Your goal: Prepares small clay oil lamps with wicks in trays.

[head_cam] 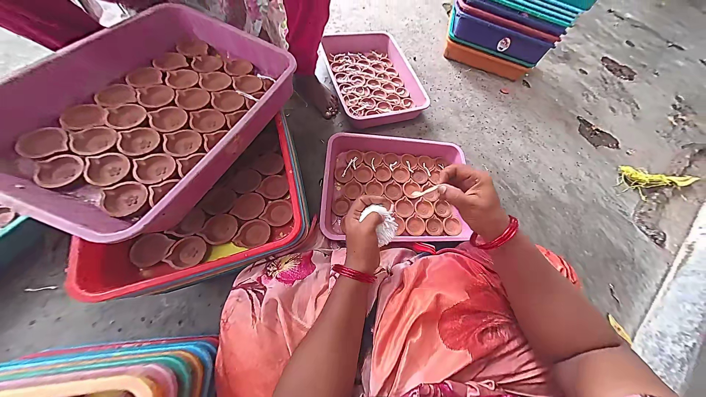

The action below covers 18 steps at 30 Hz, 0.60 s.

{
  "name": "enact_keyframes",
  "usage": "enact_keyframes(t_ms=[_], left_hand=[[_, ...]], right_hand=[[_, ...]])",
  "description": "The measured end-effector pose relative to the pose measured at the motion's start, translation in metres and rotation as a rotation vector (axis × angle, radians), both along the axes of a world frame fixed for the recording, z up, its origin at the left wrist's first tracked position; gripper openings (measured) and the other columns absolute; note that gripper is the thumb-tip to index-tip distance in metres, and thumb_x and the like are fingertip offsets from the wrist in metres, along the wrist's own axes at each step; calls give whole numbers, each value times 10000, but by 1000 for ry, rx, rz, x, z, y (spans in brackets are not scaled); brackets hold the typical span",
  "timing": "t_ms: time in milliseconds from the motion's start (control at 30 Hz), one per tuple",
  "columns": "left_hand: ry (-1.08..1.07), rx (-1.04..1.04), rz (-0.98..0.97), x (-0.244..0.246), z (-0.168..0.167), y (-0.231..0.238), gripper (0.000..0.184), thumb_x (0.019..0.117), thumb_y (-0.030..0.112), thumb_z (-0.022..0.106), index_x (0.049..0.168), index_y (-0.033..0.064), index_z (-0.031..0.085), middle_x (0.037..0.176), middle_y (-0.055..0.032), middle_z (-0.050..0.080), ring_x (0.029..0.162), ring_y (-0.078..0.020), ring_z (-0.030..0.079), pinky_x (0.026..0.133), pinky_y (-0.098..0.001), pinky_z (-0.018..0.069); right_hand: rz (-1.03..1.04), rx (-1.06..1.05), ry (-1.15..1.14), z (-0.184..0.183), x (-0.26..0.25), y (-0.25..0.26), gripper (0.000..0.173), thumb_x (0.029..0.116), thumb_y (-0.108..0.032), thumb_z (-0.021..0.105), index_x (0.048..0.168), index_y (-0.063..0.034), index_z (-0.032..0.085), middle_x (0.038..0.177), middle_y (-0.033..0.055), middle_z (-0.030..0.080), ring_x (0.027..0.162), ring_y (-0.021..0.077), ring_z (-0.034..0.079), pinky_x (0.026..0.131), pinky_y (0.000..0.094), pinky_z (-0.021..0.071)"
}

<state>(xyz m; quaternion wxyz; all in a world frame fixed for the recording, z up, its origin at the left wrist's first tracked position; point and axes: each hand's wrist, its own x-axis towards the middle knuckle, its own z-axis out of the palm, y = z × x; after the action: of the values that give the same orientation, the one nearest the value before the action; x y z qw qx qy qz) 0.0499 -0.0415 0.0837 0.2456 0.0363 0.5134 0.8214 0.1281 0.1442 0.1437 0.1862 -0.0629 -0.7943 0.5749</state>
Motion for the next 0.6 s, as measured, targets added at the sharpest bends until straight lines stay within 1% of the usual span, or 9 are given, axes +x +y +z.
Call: enact_keyframes(t_ms=[67, 100, 133, 200, 267, 333, 400, 533, 600], left_hand=[[1, -125, 133, -3, 0, 3, 149, 942, 2, 523, 1010, 71, 635, 880, 12, 649, 756, -63, 634, 695, -254, 560], [62, -177, 144, -4, 0, 2, 101, 973, 33, 571, 1025, 49, 656, 927, 4, 654, 811, -59, 633, 747, -251, 552], [163, -222, 121, -4, 0, 1, 107, 977, 56, 613, 1045, 25, 688, 970, -7, 676, 846, -52, 641, 783, -249, 555], [381, -254, -30, -1, 2, -1, 155, 963, 79, 631, 1058, 3, 728, 1007, -40, 702, 850, -55, 655, 787, -256, 565], [475, -249, -199, 2, 6, -1, 145, 951, 89, 654, 1040, 21, 746, 1013, -35, 730, 878, -42, 673, 805, -245, 567], [464, -244, -265, 5, 8, 1, 93, 916, 63, 697, 985, 26, 748, 959, -14, 731, 847, -17, 665, 778, -212, 560], [424, -234, -288, 4, 8, 1, 68, 901, 41, 710, 959, 27, 742, 941, -4, 726, 848, -16, 663, 781, -211, 558], [297, -182, -290, 2, 10, -2, 42, 913, 43, 698, 913, 41, 740, 861, 11, 714, 787, -28, 654, 740, -226, 557], [212, -155, -279, 3, 11, -2, 55, 926, 37, 682, 917, 45, 736, 870, 7, 704, 789, -39, 646, 745, -233, 553]], right_hand=[[79, 84, 0, 5, 3, 11, 69, 878, -38, 624, 893, -100, 651, 747, -94, 626, 618, -31, 555, 571, 155, 493], [150, 169, -17, 6, 4, 14, 23, 872, -76, 646, 874, -72, 669, 764, -75, 638, 642, -29, 557, 587, 161, 488], [212, 249, -33, 5, 4, 13, 45, 855, -84, 656, 853, -52, 688, 758, -58, 645, 651, -29, 559, 594, 160, 481], [288, 368, -43, 1, 2, 6, 68, 849, -78, 658, 842, -29, 704, 778, -21, 646, 702, -12, 568, 640, 159, 476], [287, 453, -7, -7, -1, -1, 82, 849, -82, 669, 848, -16, 718, 836, 30, 656, 754, 33, 589, 673, 175, 497], [243, 502, 15, -10, -2, -5, 85, 854, -91, 680, 864, -21, 727, 868, 48, 660, 760, 54, 604, 661, 186, 511], [228, 521, 48, -11, -3, -6, 83, 863, -87, 686, 868, -16, 730, 872, 57, 668, 770, 65, 619, 678, 191, 527], [178, 572, 152, -13, -5, -9, 109, 891, -85, 684, 875, -2, 753, 866, 77, 703, 779, 77, 652, 712, 195, 549], [130, 611, 182, -14, -5, -9, 116, 897, -76, 663, 873, -5, 752, 870, 79, 704, 796, 81, 650, 729, 193, 541]])
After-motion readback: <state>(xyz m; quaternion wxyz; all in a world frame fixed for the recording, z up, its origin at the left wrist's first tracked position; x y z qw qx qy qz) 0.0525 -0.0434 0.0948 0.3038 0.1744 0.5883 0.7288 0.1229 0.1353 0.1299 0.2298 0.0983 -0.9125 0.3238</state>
